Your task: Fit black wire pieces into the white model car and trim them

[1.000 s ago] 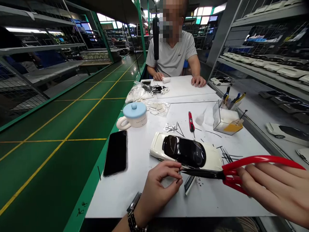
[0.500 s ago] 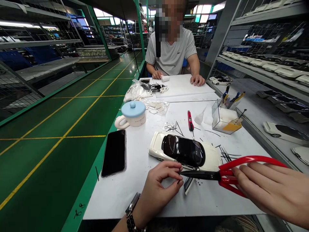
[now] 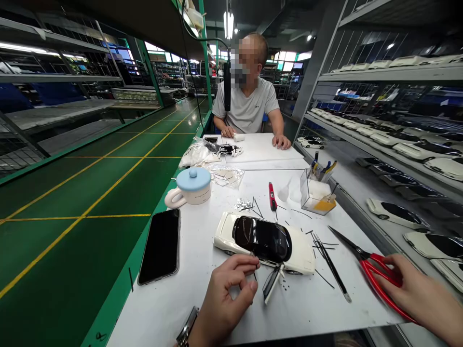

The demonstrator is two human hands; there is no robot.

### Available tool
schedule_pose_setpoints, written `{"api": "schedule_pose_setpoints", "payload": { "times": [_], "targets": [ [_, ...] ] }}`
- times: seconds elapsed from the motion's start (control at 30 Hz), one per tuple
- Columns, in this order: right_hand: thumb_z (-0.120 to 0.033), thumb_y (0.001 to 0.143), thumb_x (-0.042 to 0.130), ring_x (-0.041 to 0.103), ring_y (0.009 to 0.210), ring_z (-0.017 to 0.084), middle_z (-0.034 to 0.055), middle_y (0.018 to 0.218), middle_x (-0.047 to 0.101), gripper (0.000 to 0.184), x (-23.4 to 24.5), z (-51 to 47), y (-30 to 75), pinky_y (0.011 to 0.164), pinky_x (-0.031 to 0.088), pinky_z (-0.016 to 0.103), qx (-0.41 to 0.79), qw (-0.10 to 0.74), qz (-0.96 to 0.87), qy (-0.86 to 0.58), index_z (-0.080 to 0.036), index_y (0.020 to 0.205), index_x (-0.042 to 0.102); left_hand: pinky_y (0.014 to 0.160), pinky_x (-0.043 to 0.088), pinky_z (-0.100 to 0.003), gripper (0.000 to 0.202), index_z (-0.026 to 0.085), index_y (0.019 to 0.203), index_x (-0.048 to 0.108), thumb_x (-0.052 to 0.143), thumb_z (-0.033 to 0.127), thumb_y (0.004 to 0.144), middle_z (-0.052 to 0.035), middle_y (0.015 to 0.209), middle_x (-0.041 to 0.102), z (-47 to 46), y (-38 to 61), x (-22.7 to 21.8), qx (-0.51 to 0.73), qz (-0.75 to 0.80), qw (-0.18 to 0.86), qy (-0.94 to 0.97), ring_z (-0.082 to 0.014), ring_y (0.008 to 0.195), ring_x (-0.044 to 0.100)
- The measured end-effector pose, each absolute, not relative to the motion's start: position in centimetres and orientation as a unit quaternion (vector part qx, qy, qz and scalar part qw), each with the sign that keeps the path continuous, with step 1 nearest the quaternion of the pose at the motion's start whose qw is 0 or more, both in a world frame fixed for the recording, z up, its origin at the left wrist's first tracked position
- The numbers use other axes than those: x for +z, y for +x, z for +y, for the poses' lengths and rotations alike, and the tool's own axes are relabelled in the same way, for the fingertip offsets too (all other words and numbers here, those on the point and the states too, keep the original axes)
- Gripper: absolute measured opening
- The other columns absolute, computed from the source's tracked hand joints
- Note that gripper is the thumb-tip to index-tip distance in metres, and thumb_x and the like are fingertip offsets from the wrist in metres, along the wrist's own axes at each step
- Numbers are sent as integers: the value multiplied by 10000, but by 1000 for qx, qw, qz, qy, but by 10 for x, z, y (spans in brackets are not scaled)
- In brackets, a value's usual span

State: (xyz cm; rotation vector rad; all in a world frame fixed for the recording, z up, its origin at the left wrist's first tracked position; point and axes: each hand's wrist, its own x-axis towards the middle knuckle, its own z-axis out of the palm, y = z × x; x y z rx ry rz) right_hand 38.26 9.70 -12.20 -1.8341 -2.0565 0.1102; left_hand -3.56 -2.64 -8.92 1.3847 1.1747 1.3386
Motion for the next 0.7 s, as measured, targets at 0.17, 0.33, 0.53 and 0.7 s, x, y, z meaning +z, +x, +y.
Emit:
{"api": "schedule_pose_setpoints", "payload": {
  "times": [0.17, 0.33, 0.53, 0.7],
  "targets": [
    [-434, 810, 489, 611, 985, 323, 130, 1077, 641, 307, -113, 112, 336, 838, 479, 490, 24, 209, -796, -567, -230, 1011, 598, 944, 516, -336, 345, 160, 541, 603, 546, 300, 851, -100, 1105, 624, -28, -36, -92, 532, 472, 422, 562, -223, 1017, 627],
    [-478, 837, 491, 614, 935, 231, 103, 1151, 598, 413, -77, 145, 224, 787, 491, 355, 137, 248, -773, -567, -189, 1130, 524, 959, 508, -353, 368, 159, 534, 597, 534, 316, 861, -107, 1112, 618, -28, -36, -93, 532, 468, 425, 564, -229, 1028, 621],
    [-373, 773, 618, 596, 930, 340, 218, 973, 621, 386, -72, 211, 135, 760, 432, 407, 116, 243, -721, -638, -92, 1027, 545, 952, 510, -372, 401, 155, 519, 582, 523, 340, 870, -119, 1094, 621, -28, -37, -94, 533, 469, 423, 564, -235, 1008, 626],
    [-288, 737, 622, 571, 952, 286, 133, 920, 606, 181, -82, 230, 128, 821, 411, 376, 153, 302, -718, -608, -176, 746, 481, 939, 517, -366, 407, 152, 521, 593, 536, 358, 867, -125, 1074, 623, -28, -37, -92, 544, 463, 429, 553, -237, 1003, 631]
  ]
}}
